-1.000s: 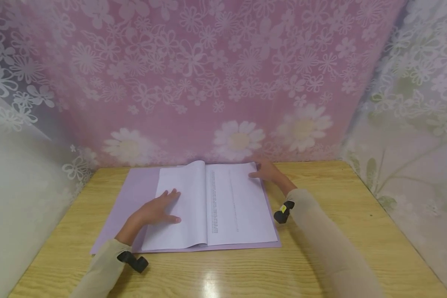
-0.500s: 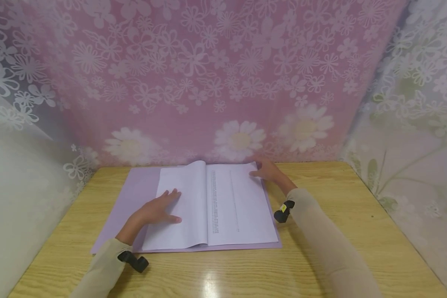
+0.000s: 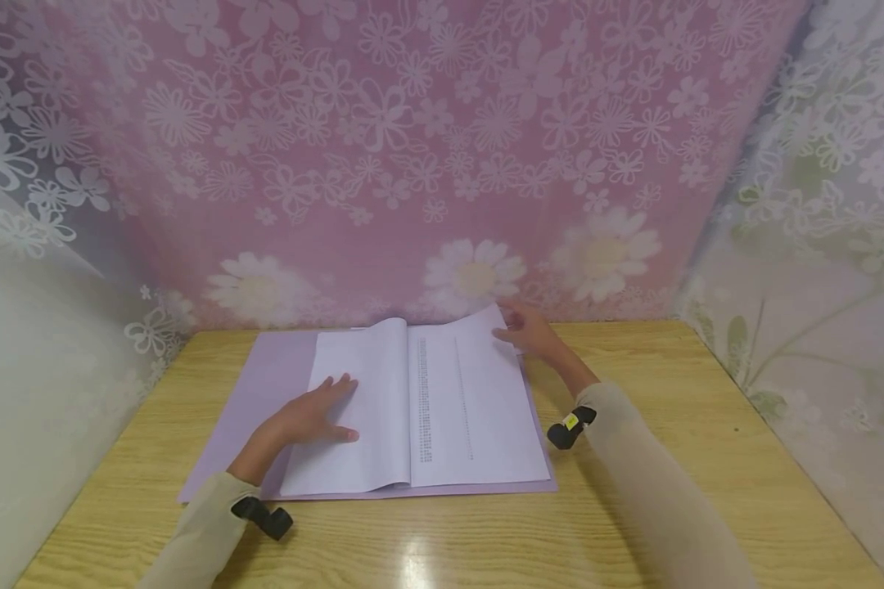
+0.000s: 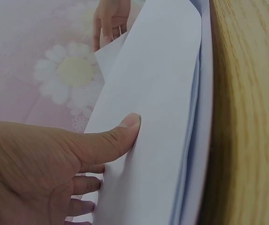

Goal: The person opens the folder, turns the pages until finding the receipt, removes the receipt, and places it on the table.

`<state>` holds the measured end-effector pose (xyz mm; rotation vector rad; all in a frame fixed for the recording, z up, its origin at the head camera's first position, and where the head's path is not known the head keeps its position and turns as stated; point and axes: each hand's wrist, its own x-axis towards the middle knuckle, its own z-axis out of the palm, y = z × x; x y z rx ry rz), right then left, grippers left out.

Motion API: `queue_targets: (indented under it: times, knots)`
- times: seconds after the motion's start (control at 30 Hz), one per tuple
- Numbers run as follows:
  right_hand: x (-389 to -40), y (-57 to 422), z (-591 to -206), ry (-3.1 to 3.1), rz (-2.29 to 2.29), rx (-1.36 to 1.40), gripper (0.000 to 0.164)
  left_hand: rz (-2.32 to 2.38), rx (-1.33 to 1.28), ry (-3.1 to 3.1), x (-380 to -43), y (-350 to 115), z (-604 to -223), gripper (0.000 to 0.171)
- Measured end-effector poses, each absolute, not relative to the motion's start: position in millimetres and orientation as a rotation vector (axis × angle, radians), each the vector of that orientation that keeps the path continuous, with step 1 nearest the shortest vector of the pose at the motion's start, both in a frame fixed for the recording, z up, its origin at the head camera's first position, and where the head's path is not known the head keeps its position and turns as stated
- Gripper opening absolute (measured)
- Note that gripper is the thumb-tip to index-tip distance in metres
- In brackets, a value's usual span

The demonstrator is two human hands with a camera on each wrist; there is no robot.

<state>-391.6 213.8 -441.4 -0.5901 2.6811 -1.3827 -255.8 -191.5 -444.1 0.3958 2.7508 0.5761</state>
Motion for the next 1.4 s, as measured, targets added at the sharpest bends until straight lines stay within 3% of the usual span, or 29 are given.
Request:
queue_targets:
  times: [0.2,0.6,0.9,1.13,1.4]
  knots:
    - [-384.4,222.7,-442.9,2.521,-1.503,-0.635,0.064,0.579,0.399,2.745,-256.3,-193.1,-445.5,0.094]
    - [-356.5,225.4,-446.0,2.298,-1.574,-0.46,0.062,0.61,0.414,2.733,-254.8,-194.6,-448.1,0.094]
    - [-348.7,224.7,-444.9,2.219,-1.577,-0.509,0.063,0.6,0.398,2.736,-254.2,-192.3,-445.6,0.094]
    - [-347.6,222.0,-441.7,2.243,-1.507,-0.598,0.053,0.585,0.404,2.747,-254.7,-191.4,-444.1,0.094]
    - [-343.3,214.9,-441.9,2.246,-1.368,-0.717,0.066,0.597,0.405,2.736,-254.9,-193.2,-442.6,0.095]
